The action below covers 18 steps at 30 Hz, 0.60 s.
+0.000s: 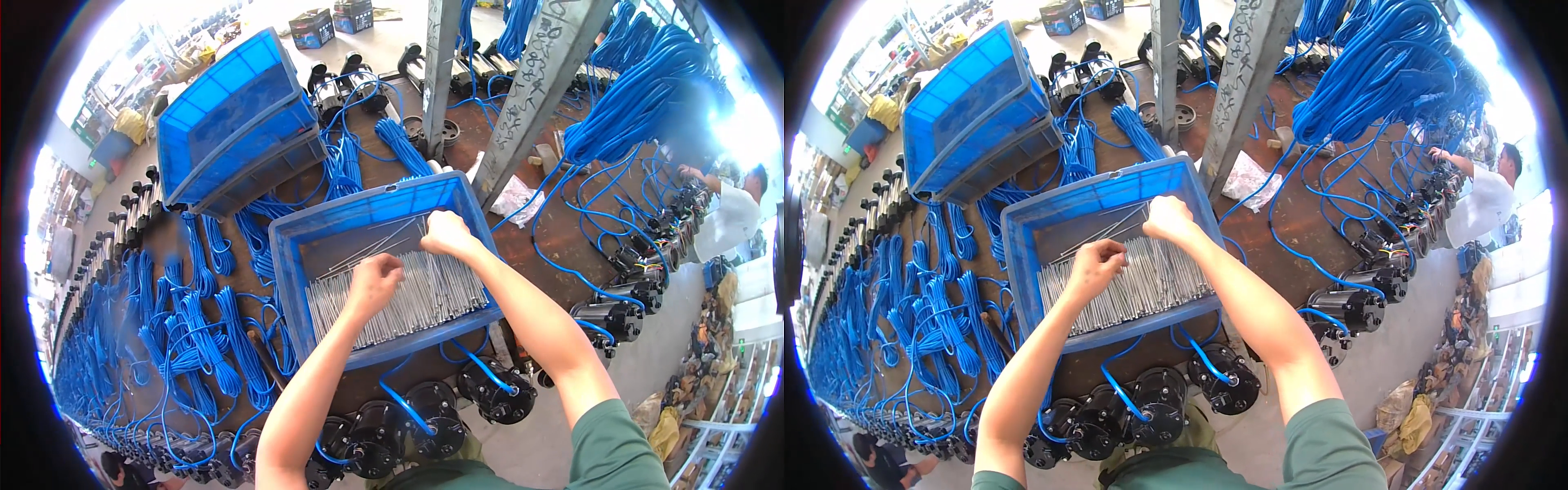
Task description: The person uses a mallet to secure components onto a row of black pumps and then sorts through metal rods in a blue crate to insert them into the pumps.
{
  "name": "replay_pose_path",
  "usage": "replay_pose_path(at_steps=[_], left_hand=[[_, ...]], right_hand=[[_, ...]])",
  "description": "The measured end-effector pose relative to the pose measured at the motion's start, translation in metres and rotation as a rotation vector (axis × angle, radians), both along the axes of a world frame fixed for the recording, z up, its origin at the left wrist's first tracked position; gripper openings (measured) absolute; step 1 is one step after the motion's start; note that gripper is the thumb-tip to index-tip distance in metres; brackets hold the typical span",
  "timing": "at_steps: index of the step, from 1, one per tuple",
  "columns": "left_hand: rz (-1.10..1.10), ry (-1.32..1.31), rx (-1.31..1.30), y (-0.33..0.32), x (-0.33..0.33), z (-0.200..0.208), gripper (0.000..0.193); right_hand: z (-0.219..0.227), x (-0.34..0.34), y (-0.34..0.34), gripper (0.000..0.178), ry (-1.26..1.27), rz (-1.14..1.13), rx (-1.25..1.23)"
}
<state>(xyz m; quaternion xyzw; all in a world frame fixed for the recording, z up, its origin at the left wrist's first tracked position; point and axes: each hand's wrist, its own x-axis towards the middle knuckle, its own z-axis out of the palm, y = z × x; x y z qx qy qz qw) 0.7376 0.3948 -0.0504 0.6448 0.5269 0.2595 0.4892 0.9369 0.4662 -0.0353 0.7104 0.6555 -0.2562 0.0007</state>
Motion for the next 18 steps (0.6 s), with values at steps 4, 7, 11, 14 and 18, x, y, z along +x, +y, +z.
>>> replay_pose_path(at_steps=[4,7,11,14,18], left_hand=[[-0.061,-0.417,-0.156,-0.001,0.025,-0.006,0.041],[-0.071,-0.570,-0.231,-0.007,0.035,0.004,0.028],[0.096,-0.464,-0.331,-0.010,0.027,0.036,0.023],[0.234,-0.372,-0.306,-0.019,-0.004,0.051,0.023],[0.348,-0.581,-0.503,-0.053,-0.038,0.094,0.026]], right_hand=[[0.028,0.011,-0.029,0.036,0.232,0.099,0.135],[0.067,0.008,-0.048,0.042,0.523,0.127,0.059],[0.064,0.013,-0.043,0.052,0.698,-0.156,-0.140],[0.013,0.017,-0.041,0.042,0.059,0.002,-0.033],[-0.005,-0.003,-0.045,0.039,-0.168,0.010,-0.118]])
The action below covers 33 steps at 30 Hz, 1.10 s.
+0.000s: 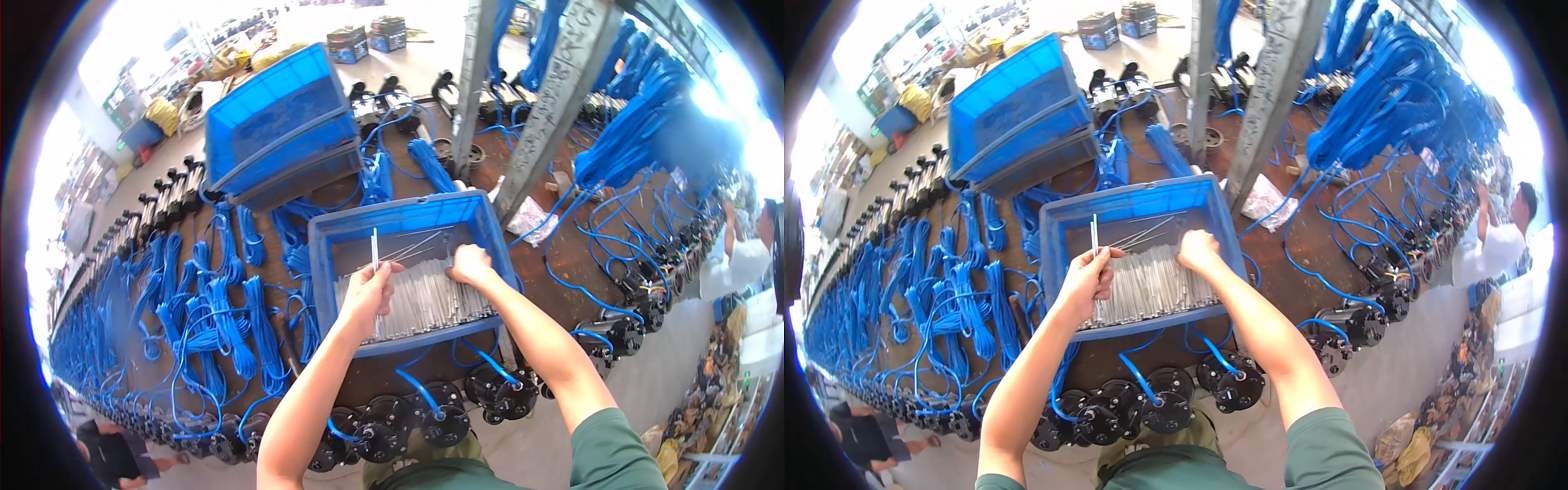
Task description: The person uses a mallet to secure components onto a row of black pumps and then sorts through metal rods in a blue crate to insert them into the pumps.
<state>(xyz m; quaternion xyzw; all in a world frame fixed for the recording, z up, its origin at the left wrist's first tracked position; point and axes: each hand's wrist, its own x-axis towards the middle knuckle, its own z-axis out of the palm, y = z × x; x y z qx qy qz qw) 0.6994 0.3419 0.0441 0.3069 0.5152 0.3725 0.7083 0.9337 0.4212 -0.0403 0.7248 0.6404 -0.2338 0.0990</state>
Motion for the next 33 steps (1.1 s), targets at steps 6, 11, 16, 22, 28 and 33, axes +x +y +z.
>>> replay_pose_path(at_steps=[6,11,16,22,28,33], left_hand=[[0.095,-0.162,-0.017,-0.082,-0.048,0.064,0.030],[0.328,-0.322,-0.044,-0.198,-0.104,0.100,0.028],[0.403,-0.281,0.079,-0.271,-0.111,0.109,0.030],[0.687,-0.301,0.097,-0.371,-0.123,0.077,0.028],[0.824,-0.295,0.062,-0.398,-0.131,0.064,0.027],[0.842,-0.290,0.101,-0.426,-0.146,0.060,0.027]], right_hand=[[-0.006,-0.016,0.017,0.038,-0.048,-0.025,0.019],[-0.011,-0.034,0.012,0.058,-0.108,0.217,0.106],[-0.066,0.021,0.030,0.044,0.068,0.090,0.314],[-0.087,-0.004,0.059,0.043,0.034,0.078,0.108],[-0.108,0.007,0.084,0.029,-0.063,0.280,0.261],[-0.142,0.061,0.112,0.034,-0.103,0.680,0.455]])
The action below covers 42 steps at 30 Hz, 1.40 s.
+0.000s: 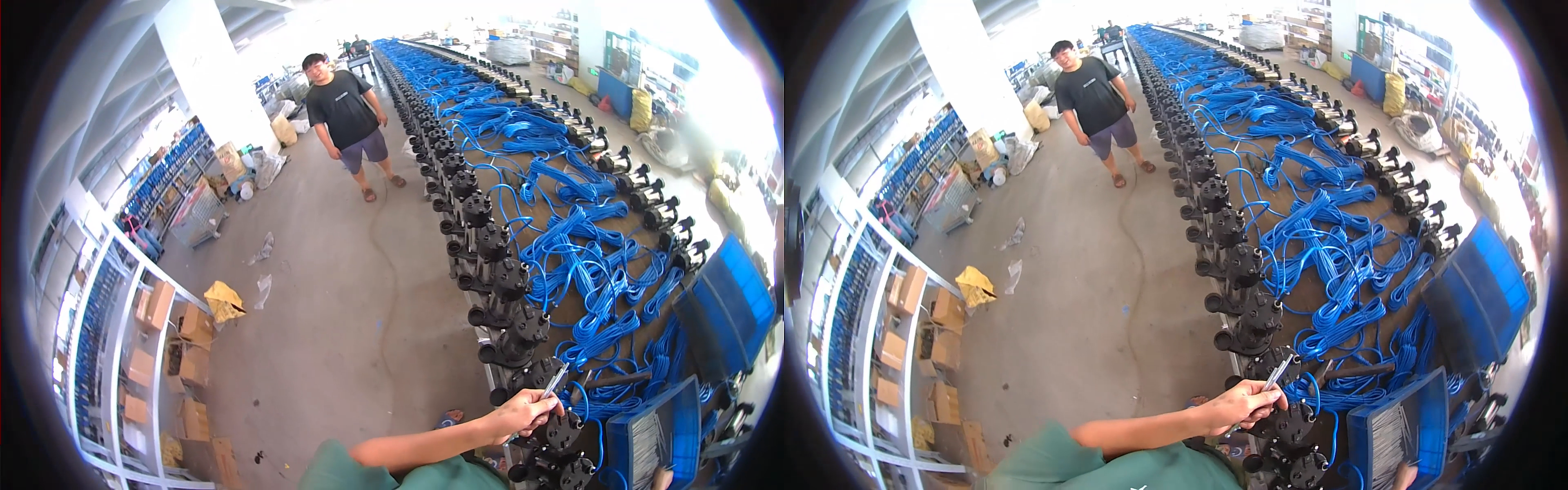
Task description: The person uses a mallet to secure components onto a row of black pumps and then sorts through metal rods in a blue crate to insert them into the pumps.
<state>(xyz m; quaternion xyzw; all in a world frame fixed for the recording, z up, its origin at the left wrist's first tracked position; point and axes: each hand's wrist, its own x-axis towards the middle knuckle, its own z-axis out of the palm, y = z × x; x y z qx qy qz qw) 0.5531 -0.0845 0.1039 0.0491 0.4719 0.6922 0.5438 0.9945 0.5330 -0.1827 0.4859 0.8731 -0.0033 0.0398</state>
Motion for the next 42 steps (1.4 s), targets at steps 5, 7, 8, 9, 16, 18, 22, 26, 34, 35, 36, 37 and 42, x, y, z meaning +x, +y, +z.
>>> replay_pose_path(at_steps=[5,7,8,9,16,18,22,26,34,35,36,37,42], left_hand=[[-0.020,-0.024,0.060,-0.015,-0.024,0.001,0.028],[-0.071,-0.039,0.007,-0.012,-0.035,0.010,0.026],[-0.057,-0.061,0.031,-0.011,-0.039,0.006,0.025],[0.063,-0.020,-0.123,-0.026,-0.033,0.006,0.024],[0.024,-0.020,0.129,-0.023,-0.050,-0.028,0.042],[-0.056,0.169,0.085,-0.008,-0.039,-0.031,0.039],[-0.216,0.234,0.180,0.018,-0.028,0.003,0.033],[-0.372,0.354,0.269,0.036,-0.036,-0.001,0.042],[-0.549,0.215,0.328,0.046,-0.029,-0.012,0.049],[-0.533,0.170,0.299,0.047,-0.028,-0.014,0.044],[-0.517,0.146,0.250,0.047,-0.028,-0.014,0.041],[-0.499,0.123,0.201,0.045,-0.029,-0.013,0.038],[-0.419,0.099,0.074,0.040,-0.026,-0.012,0.031]], right_hand=[[0.034,0.019,-0.041,0.049,0.140,-0.305,-0.220],[0.053,0.040,-0.055,0.052,0.412,-0.421,-0.332],[0.068,0.052,-0.056,0.053,0.574,-0.444,-0.371],[0.086,-0.077,-0.129,0.054,0.375,-0.548,-0.338],[0.151,-0.079,-0.142,0.047,0.550,-0.457,0.278],[0.176,-0.063,-0.163,0.051,0.772,-0.435,0.407],[0.219,-0.047,-0.194,0.053,0.914,-0.332,0.396],[0.215,-0.053,-0.196,0.057,0.889,-0.452,0.340],[0.193,-0.045,-0.197,0.065,0.748,-0.551,0.138],[0.192,-0.041,-0.195,0.069,0.734,-0.563,0.103],[0.190,-0.039,-0.192,0.069,0.733,-0.566,0.047],[0.188,-0.037,-0.189,0.069,0.733,-0.567,-0.010],[0.167,-0.046,-0.175,0.065,0.472,-0.608,-0.183]])
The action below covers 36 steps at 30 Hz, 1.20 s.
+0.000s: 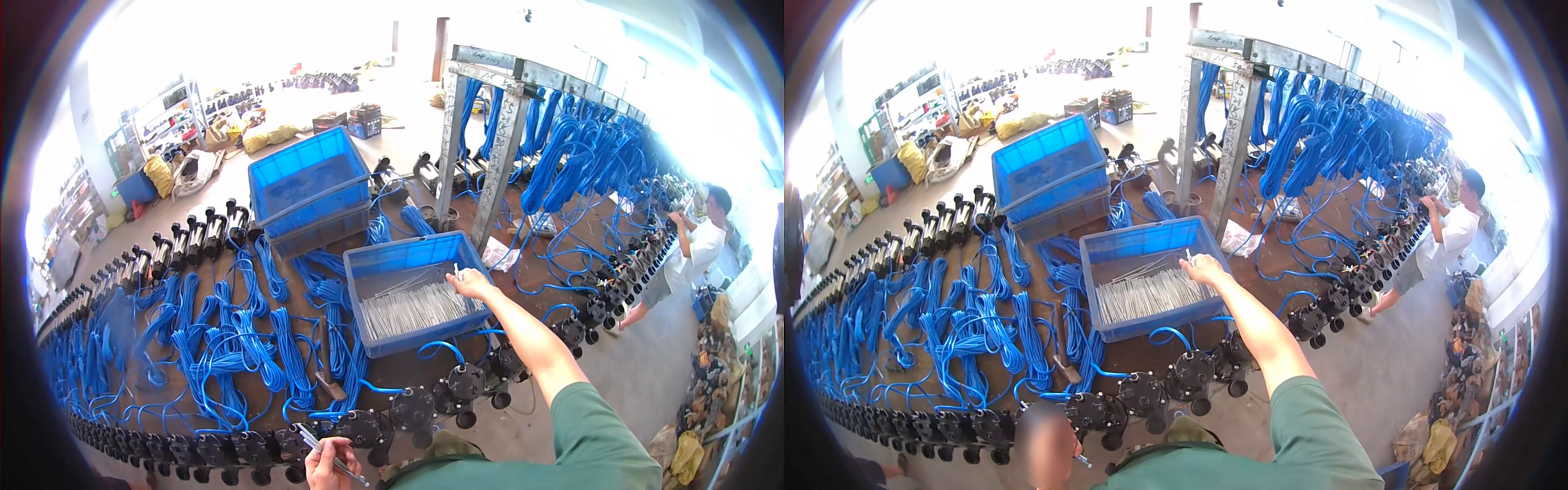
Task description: The person uses a mallet to secure components onto a row of black pumps and then sorts through metal rods in a blue crate to insert them into the pumps.
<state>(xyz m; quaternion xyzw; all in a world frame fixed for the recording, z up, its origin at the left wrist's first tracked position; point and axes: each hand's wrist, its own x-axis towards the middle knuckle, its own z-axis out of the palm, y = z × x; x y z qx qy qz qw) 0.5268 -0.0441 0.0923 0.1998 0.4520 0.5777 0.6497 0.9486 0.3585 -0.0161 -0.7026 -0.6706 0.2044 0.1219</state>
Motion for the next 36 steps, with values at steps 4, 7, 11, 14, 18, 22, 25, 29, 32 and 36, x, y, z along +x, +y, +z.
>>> replay_pose_path(at_steps=[4,7,11,14,18,22,25,29,32,36], left_hand=[[0.049,0.014,-0.043,-0.002,0.007,-0.004,0.031],[0.087,-0.007,-0.064,-0.006,0.012,-0.017,0.030],[0.110,-0.034,-0.129,0.000,0.029,-0.013,0.027],[0.134,-0.049,-0.166,0.008,0.041,-0.006,0.027],[0.150,-0.022,-0.178,0.017,0.053,-0.010,0.029],[0.108,-0.031,-0.183,0.024,0.062,-0.005,0.029],[0.145,-0.034,-0.193,0.023,0.062,0.003,0.028],[0.127,-0.020,-0.165,0.018,0.063,-0.011,0.028],[0.124,-0.051,-0.155,0.016,0.064,-0.015,0.027],[0.030,0.252,-0.110,0.009,0.062,-0.029,0.039]], right_hand=[[-0.003,-0.005,0.021,0.059,0.082,-0.114,-0.193],[-0.008,-0.019,0.029,0.051,-0.099,-0.091,-0.234],[-0.023,-0.027,0.040,0.042,-0.169,-0.183,-0.240],[-0.034,-0.034,0.046,0.043,-0.226,-0.154,-0.231],[-0.049,-0.035,0.059,0.044,-0.255,-0.106,-0.182],[-0.058,-0.031,0.071,0.043,-0.362,-0.018,-0.189],[-0.036,-0.061,0.063,0.036,-0.447,0.132,-0.198],[-0.037,-0.057,0.074,0.041,-0.586,0.207,-0.244],[-0.036,-0.047,0.078,0.043,-0.551,0.245,-0.252],[-0.040,-0.031,0.069,0.036,-0.452,0.331,-0.172]])
